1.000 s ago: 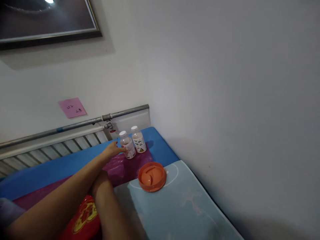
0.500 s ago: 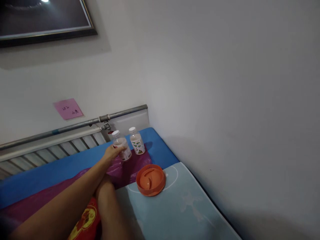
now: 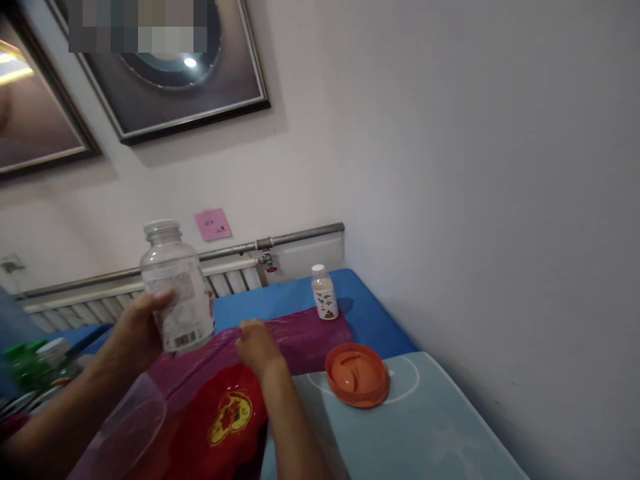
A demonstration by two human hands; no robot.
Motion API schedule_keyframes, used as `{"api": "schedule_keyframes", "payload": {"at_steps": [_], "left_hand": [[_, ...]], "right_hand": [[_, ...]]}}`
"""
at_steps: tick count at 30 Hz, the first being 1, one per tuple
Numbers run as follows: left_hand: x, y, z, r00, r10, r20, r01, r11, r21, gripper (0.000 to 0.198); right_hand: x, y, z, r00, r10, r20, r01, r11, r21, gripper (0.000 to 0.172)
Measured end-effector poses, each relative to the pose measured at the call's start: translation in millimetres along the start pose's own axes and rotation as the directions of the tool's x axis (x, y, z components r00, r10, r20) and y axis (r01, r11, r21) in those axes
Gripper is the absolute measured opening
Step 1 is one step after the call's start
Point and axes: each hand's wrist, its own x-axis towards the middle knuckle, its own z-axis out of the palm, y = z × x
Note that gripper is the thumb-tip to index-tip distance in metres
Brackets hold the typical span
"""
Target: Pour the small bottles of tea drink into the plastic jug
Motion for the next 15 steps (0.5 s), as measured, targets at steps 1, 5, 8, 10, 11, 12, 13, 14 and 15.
{"api": "schedule_keyframes", "payload": {"at_steps": [1, 5, 8, 10, 11, 12, 13, 14, 15], "left_hand": [[-12.8, 1.3, -16.0, 0.998, -0.066, -0.026, 0.066, 0.998, 0.001, 0.069], [-58.2, -12.4, -79.0, 0.980, -0.191, -0.055, 0.197, 0.972, 0.132, 0.076], [-85.3, -28.7, -114.2, 0.986, -0.108, 0.130, 0.057, 0.936, 0.347, 0.063], [-100.0, -37.1, -128.8, 0.971, -0.070, 0.228, -0.036, 0.902, 0.431, 0.063], [-106.2, -40.3, -133.9, 0.969, -0.064, 0.240, -0.053, 0.891, 0.451, 0.065], [-111.5, -43.1, -138.1, 0.970, -0.064, 0.235, -0.054, 0.884, 0.464, 0.068], [-116.0, -45.4, -141.9, 0.972, -0.074, 0.224, -0.042, 0.880, 0.473, 0.071], [-119.6, -47.4, -145.5, 0.972, -0.087, 0.220, -0.032, 0.874, 0.485, 0.073], [-122.5, -49.4, -149.3, 0.967, -0.104, 0.232, -0.027, 0.864, 0.502, 0.075]], "right_hand": [[-0.5, -8.9, -4.7, 0.999, -0.012, -0.042, 0.014, 0.999, 0.035, 0.028], [-19.1, -59.5, -28.2, 0.981, -0.089, -0.171, 0.130, 0.960, 0.247, 0.034], [-47.1, -95.3, -44.7, 0.953, -0.205, -0.223, 0.303, 0.685, 0.663, 0.038], [-62.8, -110.3, -50.8, 0.932, -0.309, -0.190, 0.355, 0.672, 0.650, 0.036], [-68.1, -114.8, -51.9, 0.921, -0.353, -0.162, 0.377, 0.707, 0.598, 0.033], [-71.6, -117.8, -51.7, 0.914, -0.386, -0.128, 0.391, 0.748, 0.537, 0.030], [-73.4, -119.4, -50.5, 0.909, -0.407, -0.088, 0.396, 0.781, 0.483, 0.028], [-73.9, -120.3, -48.5, 0.908, -0.417, -0.048, 0.392, 0.803, 0.448, 0.027], [-73.6, -120.8, -46.1, 0.908, -0.418, -0.005, 0.380, 0.819, 0.430, 0.029]]}}
